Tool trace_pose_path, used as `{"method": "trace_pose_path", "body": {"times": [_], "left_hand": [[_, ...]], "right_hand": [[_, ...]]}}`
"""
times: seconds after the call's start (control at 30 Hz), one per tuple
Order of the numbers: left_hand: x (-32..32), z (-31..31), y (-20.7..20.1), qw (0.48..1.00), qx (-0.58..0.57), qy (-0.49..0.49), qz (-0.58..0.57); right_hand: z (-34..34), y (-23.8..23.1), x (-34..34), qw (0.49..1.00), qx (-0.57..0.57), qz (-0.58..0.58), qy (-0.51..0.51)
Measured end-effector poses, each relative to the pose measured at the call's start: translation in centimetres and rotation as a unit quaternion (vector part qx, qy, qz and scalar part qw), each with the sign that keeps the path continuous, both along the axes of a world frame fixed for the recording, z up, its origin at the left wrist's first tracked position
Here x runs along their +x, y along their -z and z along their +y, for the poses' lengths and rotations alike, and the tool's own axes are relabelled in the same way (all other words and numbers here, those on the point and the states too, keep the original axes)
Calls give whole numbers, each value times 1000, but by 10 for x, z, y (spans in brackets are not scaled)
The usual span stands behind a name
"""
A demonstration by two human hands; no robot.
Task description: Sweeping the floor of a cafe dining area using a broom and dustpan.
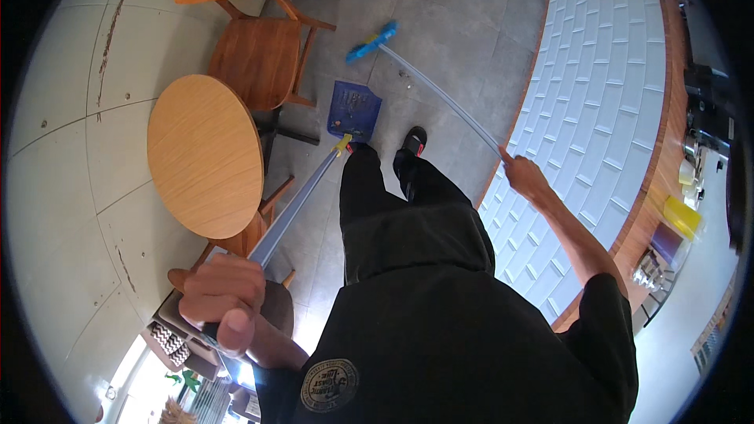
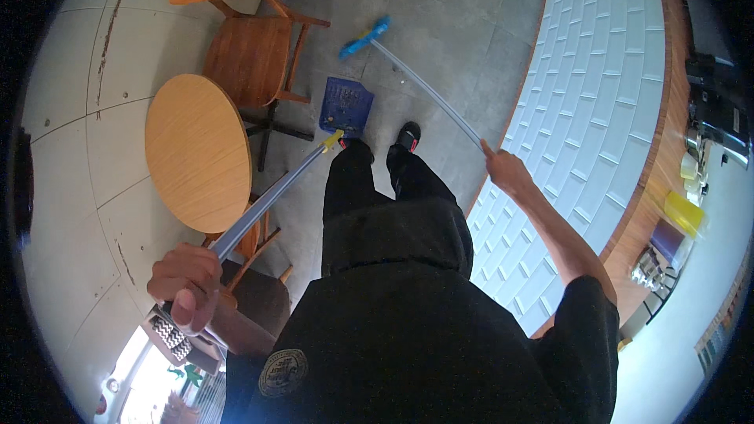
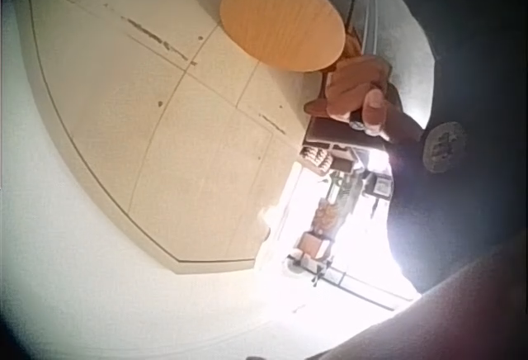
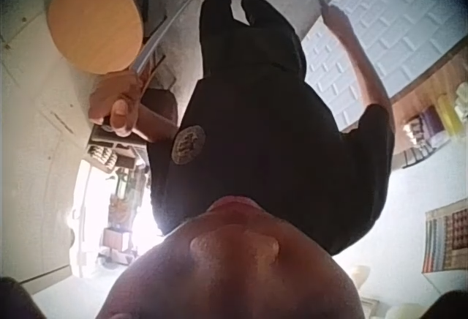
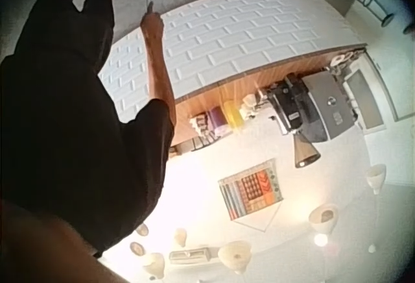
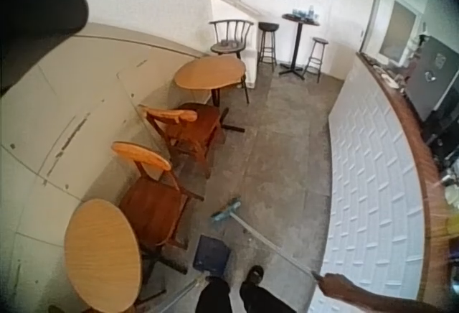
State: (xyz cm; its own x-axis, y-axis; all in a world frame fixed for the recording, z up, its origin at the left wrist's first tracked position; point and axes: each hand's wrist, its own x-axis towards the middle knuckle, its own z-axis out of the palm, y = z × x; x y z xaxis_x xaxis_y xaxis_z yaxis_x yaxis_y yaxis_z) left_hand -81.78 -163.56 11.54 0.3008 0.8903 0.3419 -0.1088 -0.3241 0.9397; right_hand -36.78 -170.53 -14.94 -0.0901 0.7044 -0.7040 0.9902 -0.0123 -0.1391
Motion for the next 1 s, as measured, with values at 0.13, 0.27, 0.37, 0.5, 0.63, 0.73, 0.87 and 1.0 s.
{"method": "trace_pose_path", "body": {"times": [0.13, 0.27, 0.37, 0.5, 0.63, 0.73, 0.87, 1.0], "left_hand": [[9, -4, 0, 1000, 5, 6, -10], [14, -14, -4, 1000, -4, -11, -25], [13, -18, -5, 1000, -12, -3, -26], [8, -11, 2, 1000, 8, 11, -5], [3, -5, 10, 999, -8, 34, -8], [6, -2, 25, 999, -4, -20, 33], [10, 7, 35, 993, -108, -33, 21], [-16, 15, 87, 996, -34, 70, 37]], "right_hand": [[30, 57, -18, 996, 58, 15, -65], [41, 63, -22, 996, -7, -2, -85], [10, 41, 17, 996, -43, -32, -78], [-33, 3, 51, 995, -53, -67, -60], [-58, -46, 44, 999, -33, -25, 12], [-75, -65, 20, 994, -9, -8, 110], [-62, -53, -26, 980, 17, -9, 200], [-7, -28, -78, 974, 45, -10, 223]]}}
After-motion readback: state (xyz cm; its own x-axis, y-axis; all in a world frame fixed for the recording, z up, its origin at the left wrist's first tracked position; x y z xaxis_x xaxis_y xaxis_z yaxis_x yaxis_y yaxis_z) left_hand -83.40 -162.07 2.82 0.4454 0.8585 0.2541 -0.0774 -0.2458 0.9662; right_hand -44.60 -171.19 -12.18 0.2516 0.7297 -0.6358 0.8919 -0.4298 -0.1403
